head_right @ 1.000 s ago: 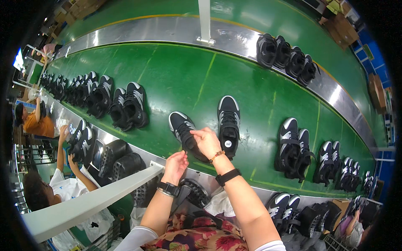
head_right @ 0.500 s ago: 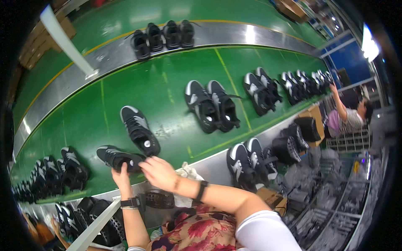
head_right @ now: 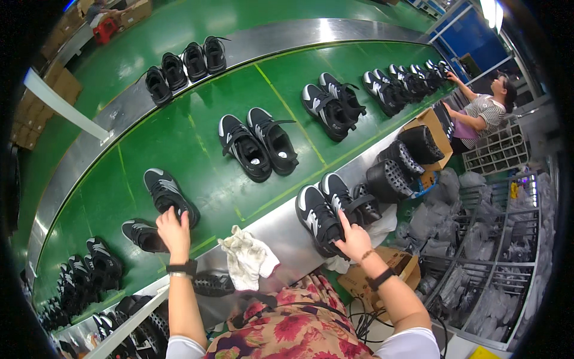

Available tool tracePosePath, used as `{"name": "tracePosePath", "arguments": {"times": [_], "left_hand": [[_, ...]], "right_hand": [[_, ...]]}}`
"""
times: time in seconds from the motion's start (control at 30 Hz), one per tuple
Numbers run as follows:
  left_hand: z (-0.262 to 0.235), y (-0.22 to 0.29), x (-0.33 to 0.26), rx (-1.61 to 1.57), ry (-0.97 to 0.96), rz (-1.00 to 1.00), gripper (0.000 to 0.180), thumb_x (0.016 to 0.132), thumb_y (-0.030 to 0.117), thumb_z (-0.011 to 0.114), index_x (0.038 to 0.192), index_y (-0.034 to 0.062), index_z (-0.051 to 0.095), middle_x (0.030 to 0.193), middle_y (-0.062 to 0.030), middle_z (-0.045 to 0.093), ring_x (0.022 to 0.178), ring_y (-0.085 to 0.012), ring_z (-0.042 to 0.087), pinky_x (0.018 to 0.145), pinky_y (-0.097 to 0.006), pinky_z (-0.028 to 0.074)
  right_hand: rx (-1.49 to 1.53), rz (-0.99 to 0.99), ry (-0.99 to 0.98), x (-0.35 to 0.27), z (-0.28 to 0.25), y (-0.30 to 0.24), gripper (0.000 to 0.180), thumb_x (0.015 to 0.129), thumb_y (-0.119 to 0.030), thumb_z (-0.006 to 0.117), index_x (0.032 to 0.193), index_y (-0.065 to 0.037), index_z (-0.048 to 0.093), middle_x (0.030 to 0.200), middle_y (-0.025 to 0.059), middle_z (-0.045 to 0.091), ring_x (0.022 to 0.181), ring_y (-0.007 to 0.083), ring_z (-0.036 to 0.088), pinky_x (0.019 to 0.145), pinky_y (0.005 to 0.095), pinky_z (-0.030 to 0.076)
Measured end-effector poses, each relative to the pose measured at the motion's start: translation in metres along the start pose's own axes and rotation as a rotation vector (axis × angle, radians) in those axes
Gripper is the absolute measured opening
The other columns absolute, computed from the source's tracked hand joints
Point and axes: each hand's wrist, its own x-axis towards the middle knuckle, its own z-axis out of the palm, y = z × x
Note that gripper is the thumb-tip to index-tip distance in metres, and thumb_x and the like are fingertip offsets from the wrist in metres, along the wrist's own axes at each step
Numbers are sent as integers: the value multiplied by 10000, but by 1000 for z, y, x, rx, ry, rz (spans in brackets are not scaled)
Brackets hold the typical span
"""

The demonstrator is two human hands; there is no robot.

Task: Inspecting and cleaning shoes on a factory assembly line.

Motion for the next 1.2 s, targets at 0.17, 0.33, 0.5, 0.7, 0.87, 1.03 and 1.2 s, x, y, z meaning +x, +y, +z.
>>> {"name": "tracePosePath", "arguments": {"times": [0.17, 0.33, 0.5, 0.7, 0.87, 1.03, 1.2], "left_hand": [[4, -17, -4, 105, -102, 114, 259, 832, 261, 623, 962, 38, 643, 839, -91, 645, 914, -259, 548, 823, -405, 402], [-9, -55, -33, 135, -31, -12, 195, 834, 209, 618, 924, 38, 647, 773, -102, 621, 845, -267, 555, 780, -405, 402], [-1, -54, -29, 150, -40, -79, 174, 830, 221, 626, 855, 49, 639, 772, -106, 614, 838, -273, 561, 755, -406, 398], [-7, -61, -34, 83, -97, -159, 260, 857, 212, 597, 985, -9, 644, 861, -131, 643, 912, -291, 559, 798, -414, 403], [-17, -63, -37, 57, -85, -173, 276, 857, 207, 600, 1005, -24, 634, 891, -142, 638, 933, -300, 557, 826, -421, 400], [-21, -48, -35, 140, -13, -92, 278, 856, 190, 603, 1046, -12, 616, 981, -156, 617, 995, -315, 544, 867, -423, 395], [-23, 25, -17, -175, -78, 132, 307, 875, 190, 583, 1107, -12, 571, 1092, -166, 583, 1074, -317, 515, 911, -422, 385]], "right_hand": [[-82, 88, -38, 11, 11, 8, 729, 726, -129, 647, 1395, -256, 387, 800, 163, 635, 786, 356, 635, 704, 449, 501], [169, -128, -158, -13, -69, -54, 630, 733, -143, 617, 1337, -226, 462, 793, 166, 655, 736, 382, 632, 670, 478, 487], [495, -469, -190, 75, -40, -169, 679, 723, -127, 604, 1361, -210, 386, 891, 213, 649, 815, 413, 625, 734, 481, 501], [148, -354, 41, 180, 19, -217, 505, 733, -96, 566, 1230, -185, 537, 835, 181, 669, 777, 357, 656, 705, 470, 520], [-66, -123, 108, 240, -18, -117, 475, 717, -130, 616, 1185, -200, 579, 856, 156, 679, 813, 334, 662, 712, 457, 529], [-193, -1, 144, 274, -40, -101, 483, 784, -221, 640, 1226, -67, 521, 874, 151, 681, 801, 310, 676, 686, 418, 543], [-56, -267, 269, 221, 1, -169, 630, 697, -159, 648, 1289, -106, 438, 756, 145, 638, 664, 341, 643, 596, 437, 519]]}}
